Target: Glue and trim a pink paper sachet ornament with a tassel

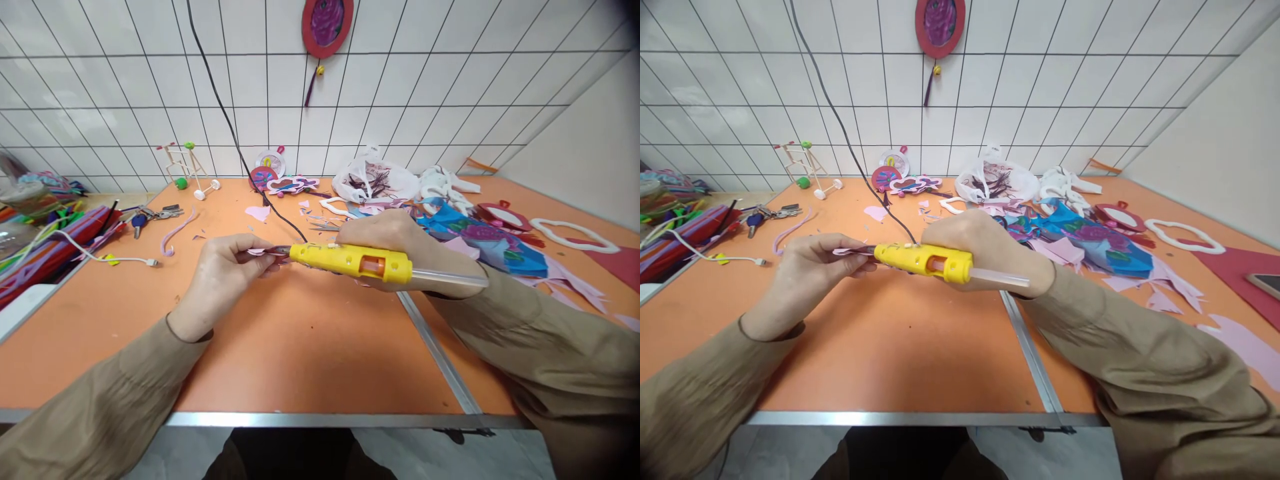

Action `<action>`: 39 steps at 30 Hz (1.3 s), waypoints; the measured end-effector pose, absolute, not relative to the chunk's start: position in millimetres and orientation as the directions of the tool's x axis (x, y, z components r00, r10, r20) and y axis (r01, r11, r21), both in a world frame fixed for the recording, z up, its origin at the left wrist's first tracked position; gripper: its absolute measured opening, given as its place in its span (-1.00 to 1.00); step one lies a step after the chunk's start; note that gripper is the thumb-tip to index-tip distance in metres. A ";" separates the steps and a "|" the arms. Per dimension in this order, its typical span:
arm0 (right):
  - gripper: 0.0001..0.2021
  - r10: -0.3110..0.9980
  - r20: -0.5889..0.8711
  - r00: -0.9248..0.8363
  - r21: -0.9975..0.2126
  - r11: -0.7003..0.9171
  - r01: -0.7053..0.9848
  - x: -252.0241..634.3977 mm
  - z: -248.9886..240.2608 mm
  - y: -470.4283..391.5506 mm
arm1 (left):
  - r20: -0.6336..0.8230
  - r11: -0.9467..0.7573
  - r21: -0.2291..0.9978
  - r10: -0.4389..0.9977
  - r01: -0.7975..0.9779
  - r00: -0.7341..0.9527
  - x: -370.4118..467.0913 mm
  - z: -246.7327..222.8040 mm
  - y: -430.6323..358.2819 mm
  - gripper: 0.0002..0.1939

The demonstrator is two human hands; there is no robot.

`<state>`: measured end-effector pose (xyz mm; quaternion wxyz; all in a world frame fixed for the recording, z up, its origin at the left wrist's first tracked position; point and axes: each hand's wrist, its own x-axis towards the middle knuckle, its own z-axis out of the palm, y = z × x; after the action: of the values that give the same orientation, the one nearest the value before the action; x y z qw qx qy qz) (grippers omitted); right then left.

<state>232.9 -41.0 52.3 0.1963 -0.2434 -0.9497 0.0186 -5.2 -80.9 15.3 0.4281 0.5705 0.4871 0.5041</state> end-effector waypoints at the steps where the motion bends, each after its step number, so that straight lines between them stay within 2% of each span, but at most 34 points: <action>1: -0.77 0.464 0.363 -0.808 -0.131 0.884 0.449 233.1 51.9 -40.9 | 0.144 -0.146 0.984 0.989 0.098 0.024 -4.9 16.1 -81.4 -0.93; 6: -0.83 0.427 0.378 -0.822 -0.076 0.899 0.432 234.5 49.1 -40.6 | 0.104 -0.107 0.992 0.993 0.067 0.047 -4.1 19.6 -83.9 -0.91; 12: -0.73 0.369 0.418 -0.830 0.049 0.903 0.427 235.7 45.6 -39.1 | 0.078 -0.083 0.994 0.995 0.067 0.068 -2.3 21.9 -85.2 -0.90; 16: -0.74 0.301 0.464 -0.833 0.149 0.901 0.408 237.9 43.9 -36.6 | 0.085 -0.090 0.993 0.994 0.073 0.076 -2.5 22.5 -85.4 -0.89; 23: -0.76 0.302 0.481 -0.823 0.226 0.864 0.449 240.0 43.5 -34.7 | 0.086 -0.095 0.992 0.990 0.079 0.113 -4.0 22.9 -85.2 -0.91; 32: -0.75 0.273 0.501 -0.821 0.222 0.876 0.427 238.9 44.1 -35.3 | 0.084 -0.094 0.993 0.988 0.074 0.127 -4.0 22.1 -83.7 -0.91; 39: -0.82 0.311 0.488 -0.816 0.195 0.872 0.449 241.5 42.6 -33.3 | 0.130 -0.142 0.985 0.984 0.096 0.120 -5.6 20.2 -82.8 -0.92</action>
<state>241.5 -33.3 42.6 0.2264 -0.2022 -0.9405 -0.1524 -5.6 -82.8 20.2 0.4656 0.5860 0.4609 0.4769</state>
